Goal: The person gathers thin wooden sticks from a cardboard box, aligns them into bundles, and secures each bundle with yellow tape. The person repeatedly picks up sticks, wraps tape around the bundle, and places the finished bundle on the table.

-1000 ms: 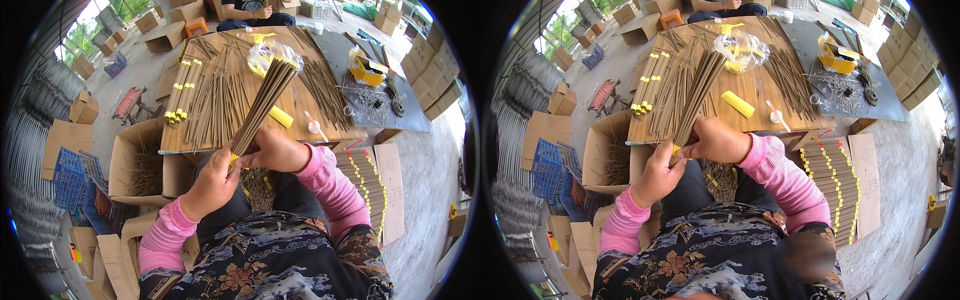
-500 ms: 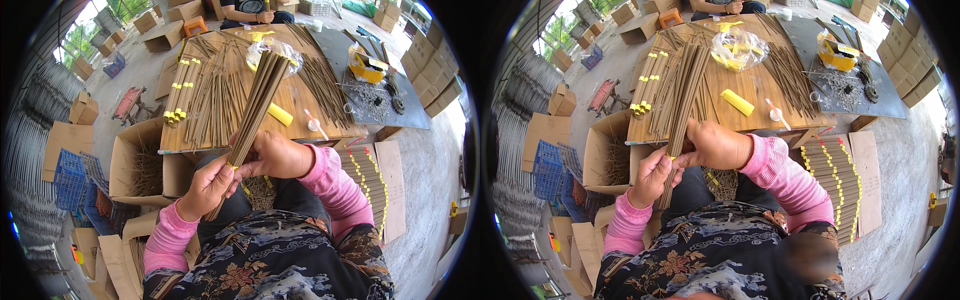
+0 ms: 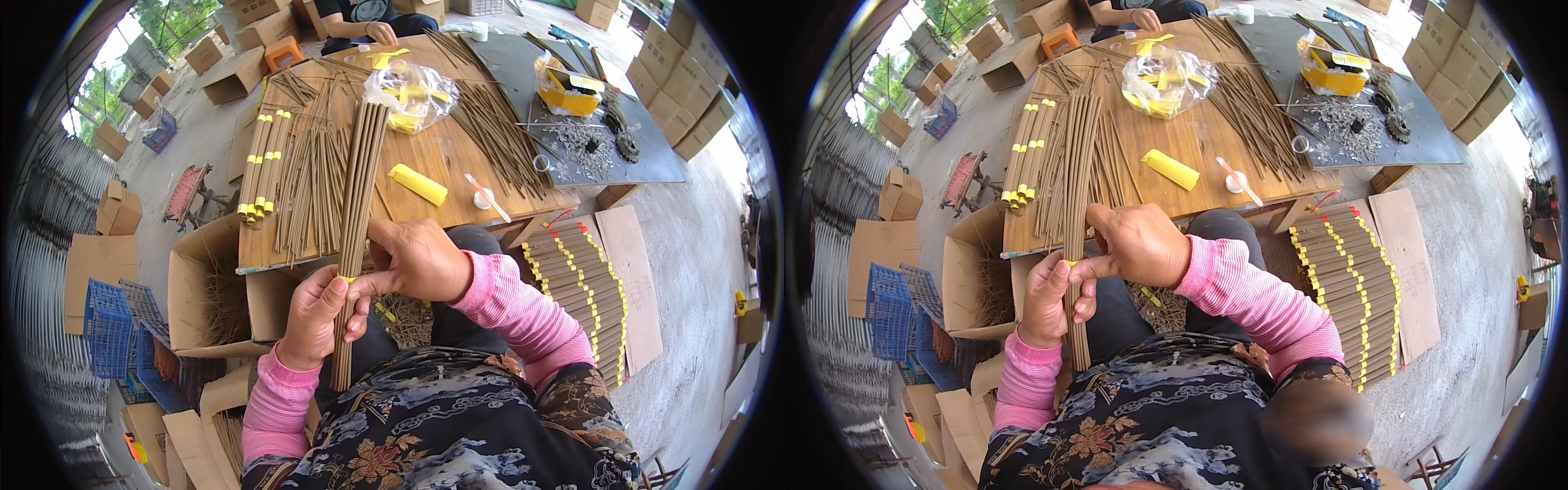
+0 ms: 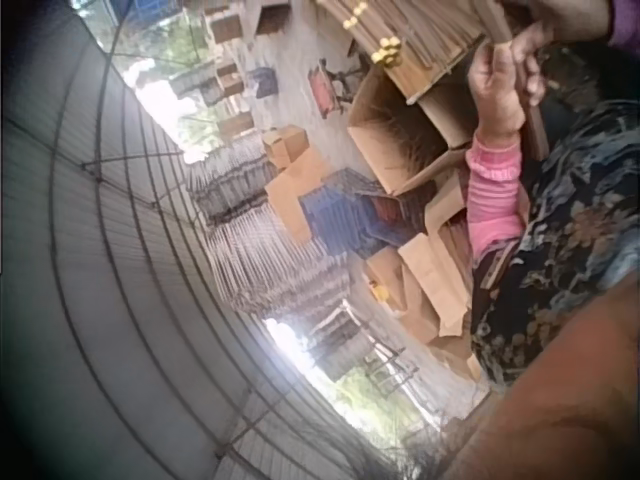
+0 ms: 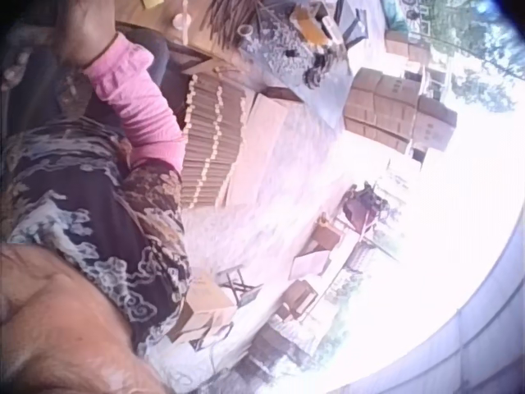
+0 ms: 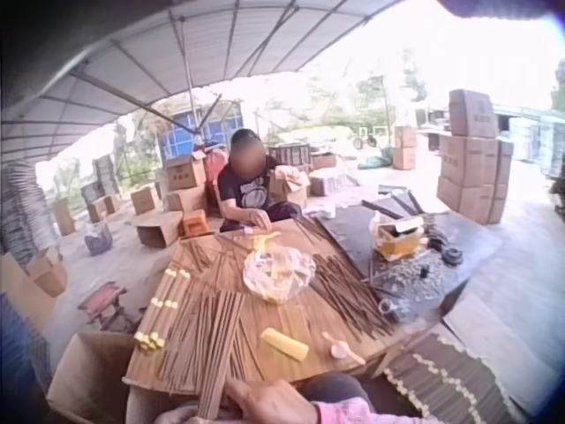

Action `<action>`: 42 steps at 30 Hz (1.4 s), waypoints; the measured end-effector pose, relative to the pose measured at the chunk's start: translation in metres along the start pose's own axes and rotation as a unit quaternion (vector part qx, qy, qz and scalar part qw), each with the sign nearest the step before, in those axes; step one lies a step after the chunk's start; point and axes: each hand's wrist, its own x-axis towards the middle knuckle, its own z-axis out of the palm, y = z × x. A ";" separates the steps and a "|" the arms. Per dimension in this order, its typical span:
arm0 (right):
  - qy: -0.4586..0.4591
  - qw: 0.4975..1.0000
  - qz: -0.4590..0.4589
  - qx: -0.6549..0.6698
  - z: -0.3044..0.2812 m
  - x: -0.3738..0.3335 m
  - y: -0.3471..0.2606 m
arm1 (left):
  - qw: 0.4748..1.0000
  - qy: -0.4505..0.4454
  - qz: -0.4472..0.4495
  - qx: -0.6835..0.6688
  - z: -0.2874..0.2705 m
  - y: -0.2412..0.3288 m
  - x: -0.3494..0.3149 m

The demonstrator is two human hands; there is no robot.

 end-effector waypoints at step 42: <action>0.103 0.847 0.197 0.483 -0.001 -0.037 0.000 | 0.975 -0.036 0.181 -0.122 0.004 -0.006 0.052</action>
